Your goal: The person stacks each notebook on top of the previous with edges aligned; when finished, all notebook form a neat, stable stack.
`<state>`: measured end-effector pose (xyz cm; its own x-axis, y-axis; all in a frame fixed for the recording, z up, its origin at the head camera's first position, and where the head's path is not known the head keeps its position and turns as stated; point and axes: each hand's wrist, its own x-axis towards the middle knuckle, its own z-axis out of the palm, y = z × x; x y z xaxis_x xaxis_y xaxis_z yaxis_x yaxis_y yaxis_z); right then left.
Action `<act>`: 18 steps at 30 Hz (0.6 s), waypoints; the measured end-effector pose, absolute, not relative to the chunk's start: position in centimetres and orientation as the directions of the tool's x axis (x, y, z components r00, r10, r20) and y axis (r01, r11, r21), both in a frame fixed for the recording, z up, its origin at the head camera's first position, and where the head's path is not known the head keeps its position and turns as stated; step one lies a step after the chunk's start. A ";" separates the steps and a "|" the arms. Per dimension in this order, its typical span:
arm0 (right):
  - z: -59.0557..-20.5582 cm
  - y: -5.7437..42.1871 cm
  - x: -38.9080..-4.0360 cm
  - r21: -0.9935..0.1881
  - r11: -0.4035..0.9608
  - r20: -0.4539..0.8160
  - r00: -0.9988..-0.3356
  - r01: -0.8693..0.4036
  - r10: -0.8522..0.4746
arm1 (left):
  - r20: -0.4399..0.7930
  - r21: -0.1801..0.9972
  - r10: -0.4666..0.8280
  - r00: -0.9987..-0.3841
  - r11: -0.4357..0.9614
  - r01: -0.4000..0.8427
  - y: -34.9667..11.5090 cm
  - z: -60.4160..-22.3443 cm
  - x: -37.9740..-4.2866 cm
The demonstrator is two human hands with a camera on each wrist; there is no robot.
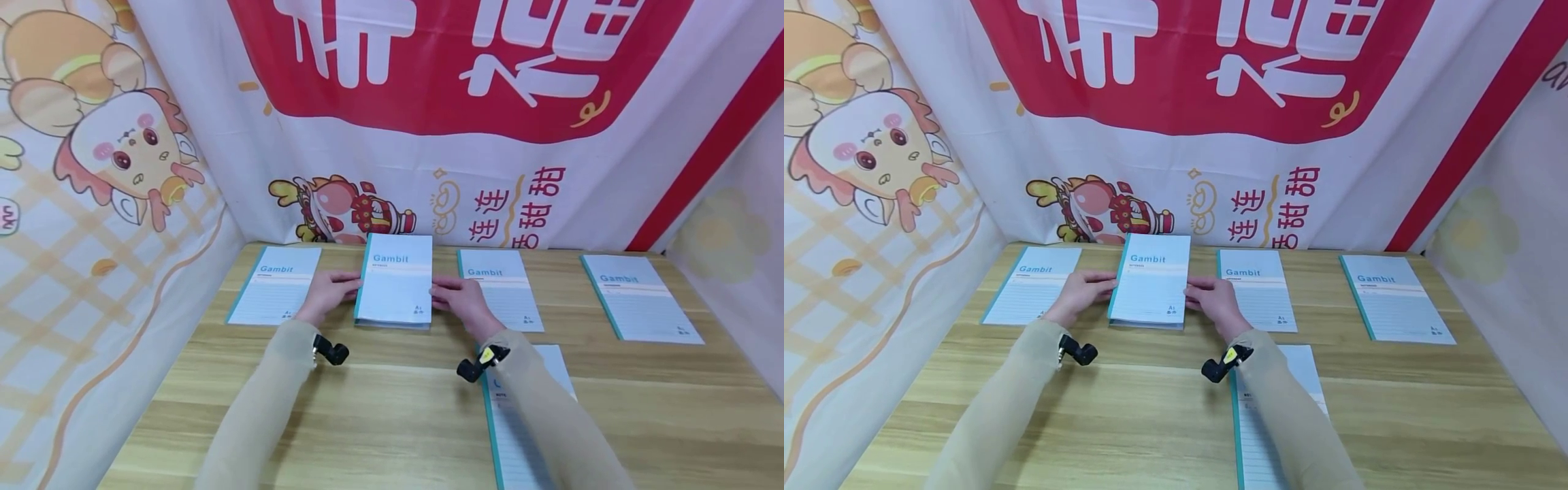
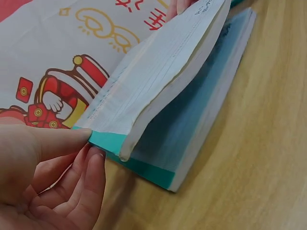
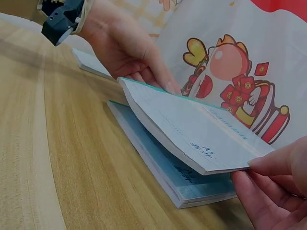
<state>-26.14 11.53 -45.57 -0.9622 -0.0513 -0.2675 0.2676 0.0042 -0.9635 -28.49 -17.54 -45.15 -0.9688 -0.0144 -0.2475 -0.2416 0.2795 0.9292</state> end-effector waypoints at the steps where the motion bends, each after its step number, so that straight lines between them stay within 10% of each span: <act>1: -45.7 11.5 -26.1 -0.962 0.010 -0.272 -0.961 0.271 -0.051 | -0.250 0.925 -0.018 -0.968 0.290 -0.244 -17.5 -45.3 -28.5; 18: -46.4 11.2 -26.4 -0.947 0.143 -0.296 -0.954 0.288 -0.039 | -0.256 0.871 -0.034 -0.966 0.425 -0.246 -17.0 -46.0 -28.4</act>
<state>-26.41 11.15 -46.38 -0.9544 -0.0387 -0.2960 0.2879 0.1427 -0.9470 -28.37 -17.05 -46.04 -0.9660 -0.0341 -0.2561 -0.2460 0.4246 0.8713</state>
